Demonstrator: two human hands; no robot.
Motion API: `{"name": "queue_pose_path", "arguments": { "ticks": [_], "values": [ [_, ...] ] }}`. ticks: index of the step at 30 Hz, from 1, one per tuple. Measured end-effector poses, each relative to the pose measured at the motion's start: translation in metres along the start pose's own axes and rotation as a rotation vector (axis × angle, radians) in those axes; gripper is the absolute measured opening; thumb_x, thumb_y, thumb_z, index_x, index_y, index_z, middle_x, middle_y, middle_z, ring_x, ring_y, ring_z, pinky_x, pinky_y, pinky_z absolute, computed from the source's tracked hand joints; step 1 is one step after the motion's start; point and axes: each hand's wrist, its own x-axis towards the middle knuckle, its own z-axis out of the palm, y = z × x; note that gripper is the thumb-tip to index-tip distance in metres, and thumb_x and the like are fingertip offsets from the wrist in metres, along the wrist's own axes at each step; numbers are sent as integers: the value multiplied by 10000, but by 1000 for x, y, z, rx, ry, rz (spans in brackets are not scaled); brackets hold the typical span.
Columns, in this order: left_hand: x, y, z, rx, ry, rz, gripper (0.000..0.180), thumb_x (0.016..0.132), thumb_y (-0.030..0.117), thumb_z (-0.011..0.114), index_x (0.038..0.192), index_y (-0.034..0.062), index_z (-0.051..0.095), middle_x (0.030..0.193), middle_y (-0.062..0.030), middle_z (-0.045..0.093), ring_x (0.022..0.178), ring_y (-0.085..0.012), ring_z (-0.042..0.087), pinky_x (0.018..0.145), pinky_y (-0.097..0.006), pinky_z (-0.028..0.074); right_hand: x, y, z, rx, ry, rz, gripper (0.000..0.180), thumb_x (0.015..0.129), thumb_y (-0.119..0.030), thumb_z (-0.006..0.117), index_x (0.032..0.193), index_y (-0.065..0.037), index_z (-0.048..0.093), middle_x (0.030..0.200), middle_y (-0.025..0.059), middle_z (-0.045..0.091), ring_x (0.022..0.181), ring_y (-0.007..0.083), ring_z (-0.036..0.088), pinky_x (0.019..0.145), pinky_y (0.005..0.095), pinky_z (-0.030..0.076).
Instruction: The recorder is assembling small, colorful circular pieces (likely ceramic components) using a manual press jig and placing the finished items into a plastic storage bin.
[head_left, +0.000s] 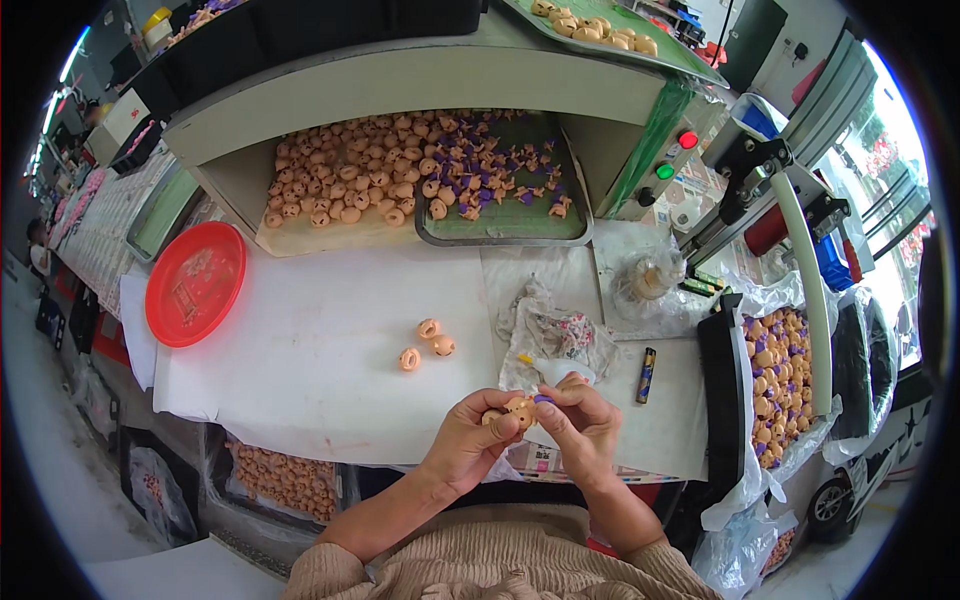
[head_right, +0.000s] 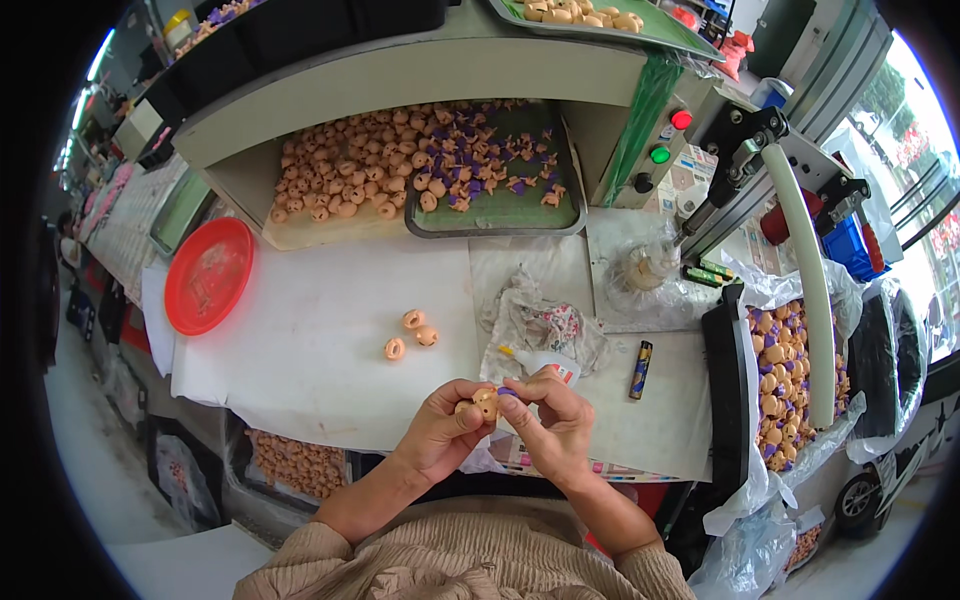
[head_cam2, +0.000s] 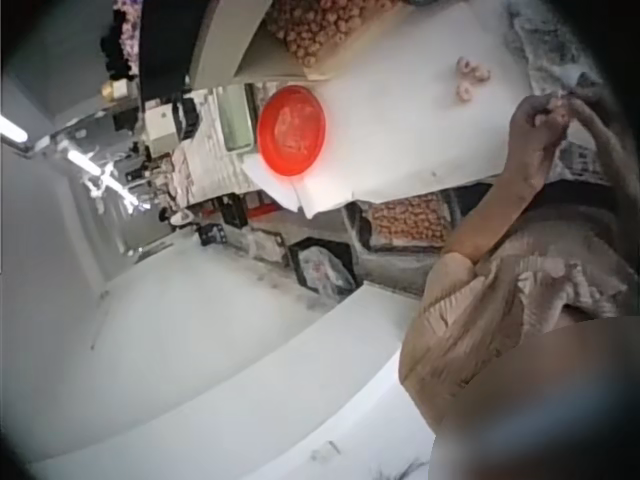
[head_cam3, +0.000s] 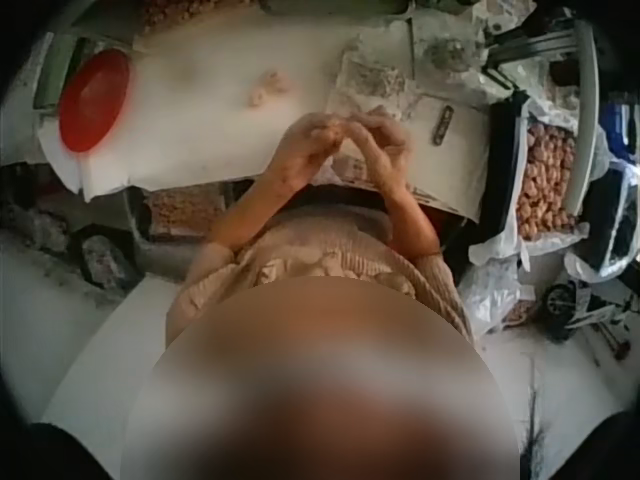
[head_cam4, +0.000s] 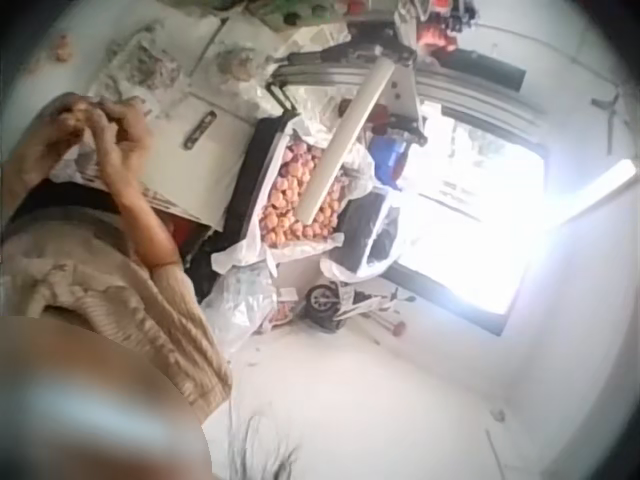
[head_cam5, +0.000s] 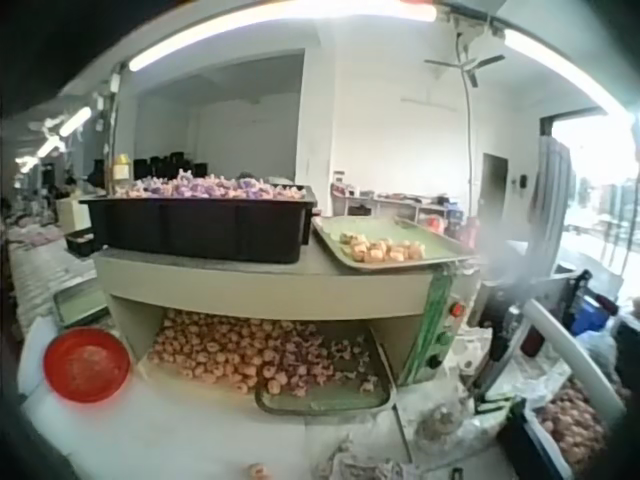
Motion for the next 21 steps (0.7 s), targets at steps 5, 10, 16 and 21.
{"name": "queue_pose_path", "arguments": {
  "ticks": [5, 10, 16, 21],
  "values": [
    [2, 0, 8, -36, -6, 42, 317, 803, 60, 719, 1101, 58, 611, 1025, -47, 639, 917, -128, 612, 830, -251, 521, -5, 6, 10, 167, 118, 19, 145, 820, -19, 709, 944, 41, 664, 850, 57, 619, 796, 125, 528, 711, 259, 427],
    [10, 0, 14, -15, -37, 67, 304, 820, 82, 710, 1105, 58, 606, 1046, -49, 631, 917, -124, 606, 824, -255, 516, 6, -1, -5, 80, 51, 36, 170, 816, -31, 710, 960, 44, 660, 865, 73, 631, 792, 144, 548, 722, 265, 432],
    [18, 22, 21, -39, -72, -21, 275, 918, 158, 610, 1166, 54, 551, 1058, -72, 620, 898, -135, 596, 829, -284, 509, 73, -62, -97, -887, 447, -701, 229, 771, -45, 691, 986, 27, 659, 1000, 154, 672, 865, 275, 616, 791, 348, 456],
    [23, 27, 39, -112, -39, -46, 287, 945, 163, 559, 1208, 63, 501, 1092, -114, 603, 911, -170, 607, 841, -297, 511, 139, -143, -152, -1052, 711, -962, 222, 916, -74, 567, 1101, -2, 666, 1112, 88, 675, 961, 163, 601, 859, 282, 467]
  ]
}}
